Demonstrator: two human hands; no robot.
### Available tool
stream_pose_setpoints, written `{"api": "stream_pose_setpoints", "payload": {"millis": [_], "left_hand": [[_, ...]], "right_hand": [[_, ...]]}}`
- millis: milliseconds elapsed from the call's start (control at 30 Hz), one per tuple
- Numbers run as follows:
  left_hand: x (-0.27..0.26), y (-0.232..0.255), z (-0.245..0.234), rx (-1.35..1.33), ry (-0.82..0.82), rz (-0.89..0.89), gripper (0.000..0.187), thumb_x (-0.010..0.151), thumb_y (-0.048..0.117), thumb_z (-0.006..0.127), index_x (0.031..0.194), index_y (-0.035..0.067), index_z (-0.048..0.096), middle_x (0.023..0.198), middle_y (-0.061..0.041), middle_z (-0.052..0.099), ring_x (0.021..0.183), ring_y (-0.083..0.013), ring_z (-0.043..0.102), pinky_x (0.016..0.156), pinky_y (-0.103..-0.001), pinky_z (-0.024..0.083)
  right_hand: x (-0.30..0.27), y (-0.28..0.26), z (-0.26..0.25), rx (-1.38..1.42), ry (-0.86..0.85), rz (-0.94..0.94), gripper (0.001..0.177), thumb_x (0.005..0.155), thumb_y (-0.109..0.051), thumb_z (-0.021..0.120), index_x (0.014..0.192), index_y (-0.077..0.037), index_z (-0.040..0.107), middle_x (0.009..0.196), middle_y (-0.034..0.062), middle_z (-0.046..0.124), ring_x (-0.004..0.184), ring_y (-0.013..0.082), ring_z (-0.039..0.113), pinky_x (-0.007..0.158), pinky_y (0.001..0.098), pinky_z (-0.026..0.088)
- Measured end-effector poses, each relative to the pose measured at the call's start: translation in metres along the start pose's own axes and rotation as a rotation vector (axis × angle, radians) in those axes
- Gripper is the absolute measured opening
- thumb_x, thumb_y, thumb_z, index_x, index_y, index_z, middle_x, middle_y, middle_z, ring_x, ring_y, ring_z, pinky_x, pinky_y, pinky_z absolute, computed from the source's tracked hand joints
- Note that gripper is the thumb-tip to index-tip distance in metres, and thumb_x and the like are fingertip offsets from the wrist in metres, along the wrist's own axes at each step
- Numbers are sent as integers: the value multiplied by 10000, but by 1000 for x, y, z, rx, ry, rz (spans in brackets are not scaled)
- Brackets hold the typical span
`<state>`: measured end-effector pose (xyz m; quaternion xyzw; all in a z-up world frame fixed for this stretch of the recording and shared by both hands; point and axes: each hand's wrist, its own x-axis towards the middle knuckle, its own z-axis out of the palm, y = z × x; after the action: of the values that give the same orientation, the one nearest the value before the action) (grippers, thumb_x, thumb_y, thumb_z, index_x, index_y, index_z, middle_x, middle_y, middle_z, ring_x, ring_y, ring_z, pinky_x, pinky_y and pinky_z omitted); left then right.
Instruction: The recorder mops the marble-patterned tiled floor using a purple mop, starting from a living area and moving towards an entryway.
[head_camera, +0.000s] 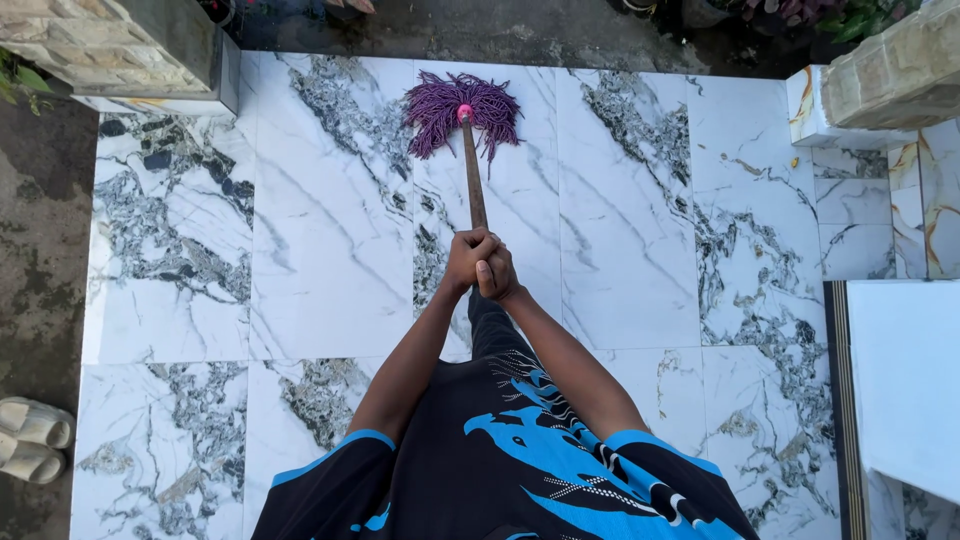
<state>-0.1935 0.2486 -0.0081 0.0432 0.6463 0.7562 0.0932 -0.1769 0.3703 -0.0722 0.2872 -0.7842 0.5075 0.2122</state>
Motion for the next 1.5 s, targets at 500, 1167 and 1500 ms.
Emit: {"api": "stream_pose_setpoints", "payload": {"millis": [500, 1167, 1500], "left_hand": [[173, 33, 3, -116, 48, -36, 244, 910, 140, 616, 786, -47, 711, 770, -65, 711, 726, -118, 641, 706, -271, 517], [-25, -9, 25, -180, 66, -53, 260, 943, 172, 646, 798, -38, 699, 735, -38, 680, 672, -92, 584, 627, -282, 482], [-160, -14, 62, -60, 59, 18, 299, 926, 165, 665, 706, -29, 611, 632, 4, 571, 606, -66, 478, 563, -287, 407]], "right_hand": [[159, 92, -42, 57, -113, 10, 422, 991, -320, 449, 761, 10, 578, 693, 220, 597, 723, 429, 613, 741, 528, 488], [0, -43, -32, 55, -140, 210, 511, 997, -398, 511, 656, -18, 525, 563, 165, 474, 584, 336, 507, 605, 483, 415], [-89, -163, -57, 45, -67, 185, 459, 999, -366, 513, 736, 5, 576, 725, 218, 592, 779, 396, 607, 700, 511, 475]]}}
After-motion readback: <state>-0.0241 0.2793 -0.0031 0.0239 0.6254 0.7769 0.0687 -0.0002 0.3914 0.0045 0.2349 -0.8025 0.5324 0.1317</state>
